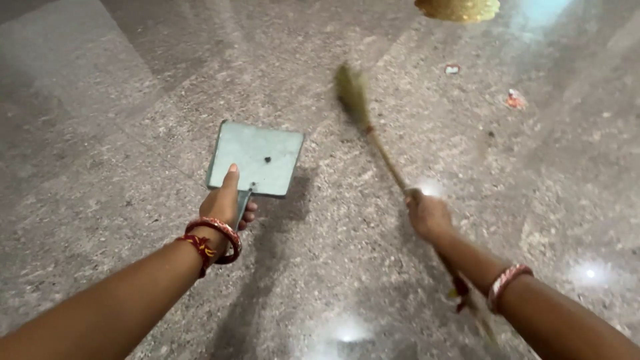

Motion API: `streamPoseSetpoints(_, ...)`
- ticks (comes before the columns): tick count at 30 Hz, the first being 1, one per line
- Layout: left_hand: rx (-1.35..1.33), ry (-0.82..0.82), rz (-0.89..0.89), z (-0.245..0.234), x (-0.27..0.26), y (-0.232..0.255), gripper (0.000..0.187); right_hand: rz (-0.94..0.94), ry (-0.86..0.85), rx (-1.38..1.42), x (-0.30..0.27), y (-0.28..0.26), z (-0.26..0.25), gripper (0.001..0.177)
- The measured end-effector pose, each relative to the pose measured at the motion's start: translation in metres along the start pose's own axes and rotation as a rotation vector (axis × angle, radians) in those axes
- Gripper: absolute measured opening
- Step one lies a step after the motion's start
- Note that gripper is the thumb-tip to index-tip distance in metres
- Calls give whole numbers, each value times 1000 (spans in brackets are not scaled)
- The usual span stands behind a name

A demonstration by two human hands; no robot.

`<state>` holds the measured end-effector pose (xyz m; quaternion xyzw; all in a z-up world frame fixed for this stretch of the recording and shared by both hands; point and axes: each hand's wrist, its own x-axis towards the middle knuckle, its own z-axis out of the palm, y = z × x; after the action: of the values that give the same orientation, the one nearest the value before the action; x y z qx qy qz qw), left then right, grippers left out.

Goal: The person sweeps debris into a dustpan using a broom and then moves across the room, gathering more small pieces of trash into the pan.

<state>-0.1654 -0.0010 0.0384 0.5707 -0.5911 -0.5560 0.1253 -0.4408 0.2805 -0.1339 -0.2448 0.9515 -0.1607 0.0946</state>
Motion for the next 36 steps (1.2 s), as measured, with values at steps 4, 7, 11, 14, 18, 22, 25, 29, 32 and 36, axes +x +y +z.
streamPoseSetpoints(4, -38, 41, 24, -4, 46, -30, 84, -16, -153, 67, -48, -66, -26, 37)
streamPoseSetpoints(7, 11, 65, 21, -5, 70, -42, 79, -152, -336, 156, -35, -54, 6, 42)
streamPoseSetpoints(11, -27, 83, -60, -11, 91, -48, 70, -95, -263, 169, 10, -31, 33, 42)
streamPoseSetpoints(14, -29, 97, -77, -15, 113, -50, 69, 139, -191, 139, -8, -82, 3, 45)
streamPoseSetpoints(18, 81, 117, -42, -29, 137, -49, 76, 6, -197, 181, -29, -120, 23, 46)
streamPoseSetpoints(22, 102, 118, -25, -42, 156, -63, 81, -42, -356, 154, -21, -127, 53, 47)
streamPoseSetpoints(25, 30, 117, -54, -57, 168, -71, 73, -10, -271, 190, 16, -107, 68, 45)
streamPoseSetpoints(29, 97, 121, -58, -76, 174, -66, 82, 202, -198, 168, 8, -187, 16, 43)
streamPoseSetpoints(32, 63, 123, -75, -82, 182, -62, 84, 176, -238, 193, 9, -232, 13, 43)
streamPoseSetpoints(36, 71, 169, -31, -76, 211, -70, 81, 59, -365, 199, 25, -268, 37, 44)
